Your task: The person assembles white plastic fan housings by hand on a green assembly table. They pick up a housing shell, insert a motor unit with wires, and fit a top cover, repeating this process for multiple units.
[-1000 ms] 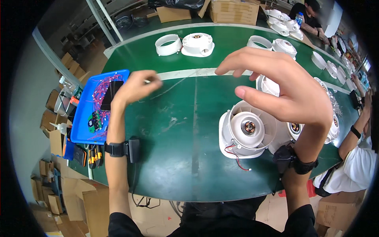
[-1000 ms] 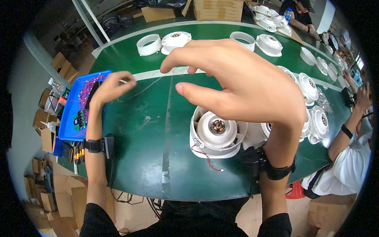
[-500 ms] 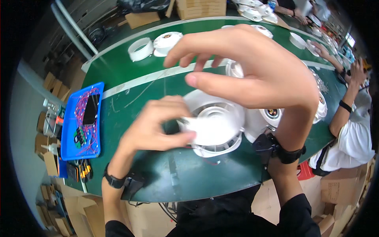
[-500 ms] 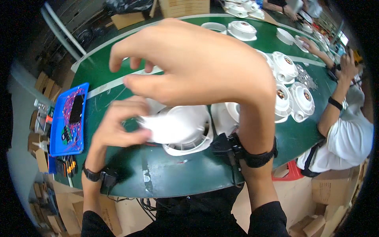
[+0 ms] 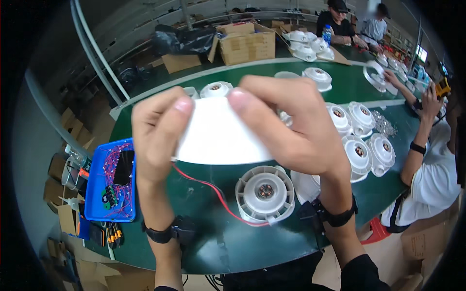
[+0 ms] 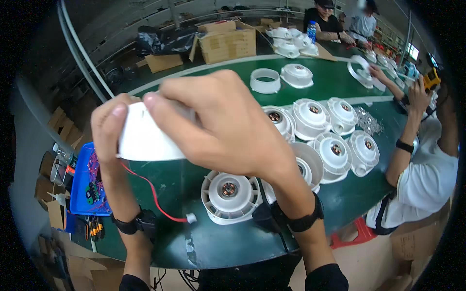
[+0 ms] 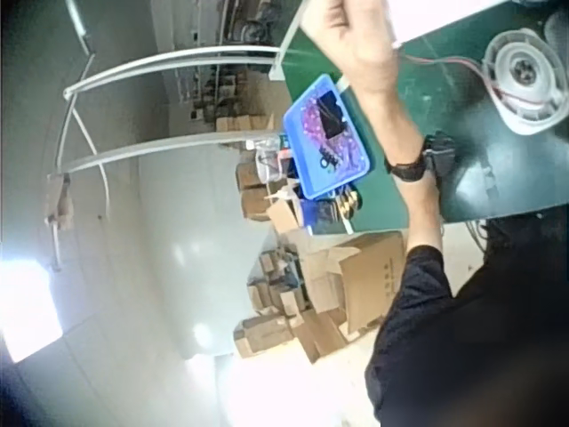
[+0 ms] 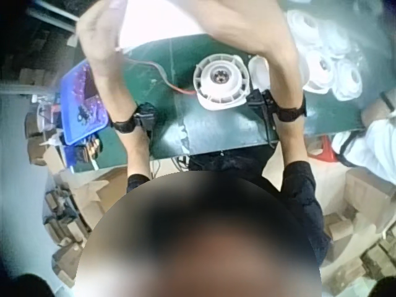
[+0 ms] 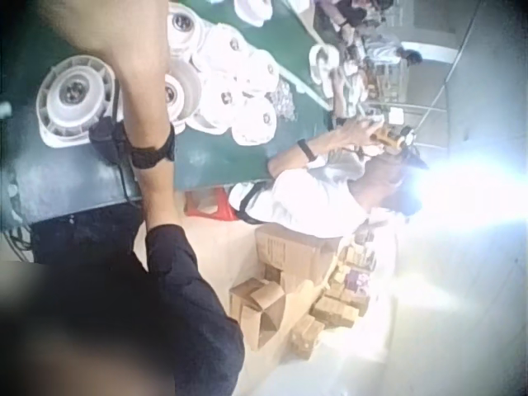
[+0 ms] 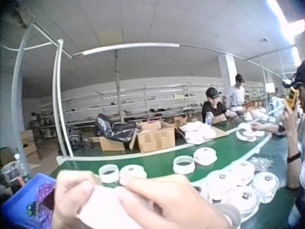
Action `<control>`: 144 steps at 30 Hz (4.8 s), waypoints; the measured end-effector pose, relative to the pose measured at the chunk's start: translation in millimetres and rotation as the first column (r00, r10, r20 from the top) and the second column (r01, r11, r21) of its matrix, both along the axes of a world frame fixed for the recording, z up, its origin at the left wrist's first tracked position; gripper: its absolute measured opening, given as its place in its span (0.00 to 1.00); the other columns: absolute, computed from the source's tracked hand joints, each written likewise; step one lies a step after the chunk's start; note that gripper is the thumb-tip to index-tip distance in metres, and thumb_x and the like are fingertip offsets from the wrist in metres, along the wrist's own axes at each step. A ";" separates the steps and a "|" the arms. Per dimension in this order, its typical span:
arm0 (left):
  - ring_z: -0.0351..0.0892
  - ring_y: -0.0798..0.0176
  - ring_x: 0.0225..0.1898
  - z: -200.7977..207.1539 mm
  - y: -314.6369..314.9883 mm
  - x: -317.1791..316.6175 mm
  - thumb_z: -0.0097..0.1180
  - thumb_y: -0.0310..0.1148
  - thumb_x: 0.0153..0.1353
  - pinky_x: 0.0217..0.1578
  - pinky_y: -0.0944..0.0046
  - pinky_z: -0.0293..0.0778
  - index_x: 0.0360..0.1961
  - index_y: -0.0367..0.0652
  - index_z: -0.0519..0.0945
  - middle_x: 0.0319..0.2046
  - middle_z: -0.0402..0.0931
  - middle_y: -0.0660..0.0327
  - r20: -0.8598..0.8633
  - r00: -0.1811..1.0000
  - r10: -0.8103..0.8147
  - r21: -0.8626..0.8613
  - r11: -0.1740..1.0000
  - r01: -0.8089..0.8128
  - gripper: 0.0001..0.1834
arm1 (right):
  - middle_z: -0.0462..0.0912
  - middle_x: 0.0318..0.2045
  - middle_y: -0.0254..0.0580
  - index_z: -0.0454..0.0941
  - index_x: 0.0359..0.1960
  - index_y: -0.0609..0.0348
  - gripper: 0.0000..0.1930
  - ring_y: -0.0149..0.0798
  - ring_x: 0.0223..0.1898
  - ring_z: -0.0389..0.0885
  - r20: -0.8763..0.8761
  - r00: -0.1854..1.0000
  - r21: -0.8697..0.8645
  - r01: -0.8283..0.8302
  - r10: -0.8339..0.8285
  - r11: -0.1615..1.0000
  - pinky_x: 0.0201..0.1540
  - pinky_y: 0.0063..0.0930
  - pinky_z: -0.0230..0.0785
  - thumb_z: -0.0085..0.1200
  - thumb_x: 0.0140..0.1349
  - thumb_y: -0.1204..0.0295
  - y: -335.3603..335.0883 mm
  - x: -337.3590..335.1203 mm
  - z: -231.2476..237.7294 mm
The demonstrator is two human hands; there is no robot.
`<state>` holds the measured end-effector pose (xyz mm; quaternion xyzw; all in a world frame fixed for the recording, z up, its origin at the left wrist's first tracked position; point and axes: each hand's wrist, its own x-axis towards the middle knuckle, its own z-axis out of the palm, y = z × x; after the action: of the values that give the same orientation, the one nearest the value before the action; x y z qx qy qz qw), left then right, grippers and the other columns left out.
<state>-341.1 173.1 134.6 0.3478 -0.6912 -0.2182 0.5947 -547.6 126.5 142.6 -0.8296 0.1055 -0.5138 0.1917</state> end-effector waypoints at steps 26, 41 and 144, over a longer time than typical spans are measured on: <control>0.69 0.51 0.63 3.6 35.2 -25.9 0.55 0.58 0.59 0.65 0.57 0.60 0.69 0.29 0.59 0.62 0.68 0.42 0.095 0.995 0.027 0.070 0.997 -0.034 0.49 | 0.60 0.07 0.32 0.68 0.11 0.62 0.18 0.24 0.08 0.56 0.244 0.969 -0.153 0.087 -0.047 0.984 0.14 0.24 0.46 0.56 0.59 0.78 10.9 -0.2 2.7; 0.74 0.54 0.59 9.1 33.0 1.2 0.72 0.39 0.42 0.57 0.59 0.68 0.65 0.31 0.69 0.61 0.72 0.46 0.280 0.959 0.039 -0.201 0.979 0.018 0.47 | 0.71 0.16 0.34 0.79 0.36 0.68 0.07 0.27 0.15 0.65 0.518 0.854 -0.240 0.209 -0.057 0.948 0.19 0.25 0.54 0.52 0.66 0.75 -8.9 -15.2 -12.7; 0.81 0.60 0.36 -138.4 -144.3 72.6 0.53 0.34 0.64 0.36 0.62 0.78 0.66 0.38 0.65 0.38 0.79 0.53 0.630 0.723 -0.284 0.650 0.703 -0.290 0.29 | 0.78 0.22 0.47 0.80 0.22 0.60 0.07 0.53 0.28 0.81 -0.161 0.985 -0.268 0.018 -0.063 0.963 0.30 0.45 0.73 0.60 0.46 0.70 -14.4 2.3 -15.0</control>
<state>-268.5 28.8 -3.7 0.6052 -0.7204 -0.3201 0.1110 -545.3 112.2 127.6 -0.8858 0.0685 -0.4553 0.0588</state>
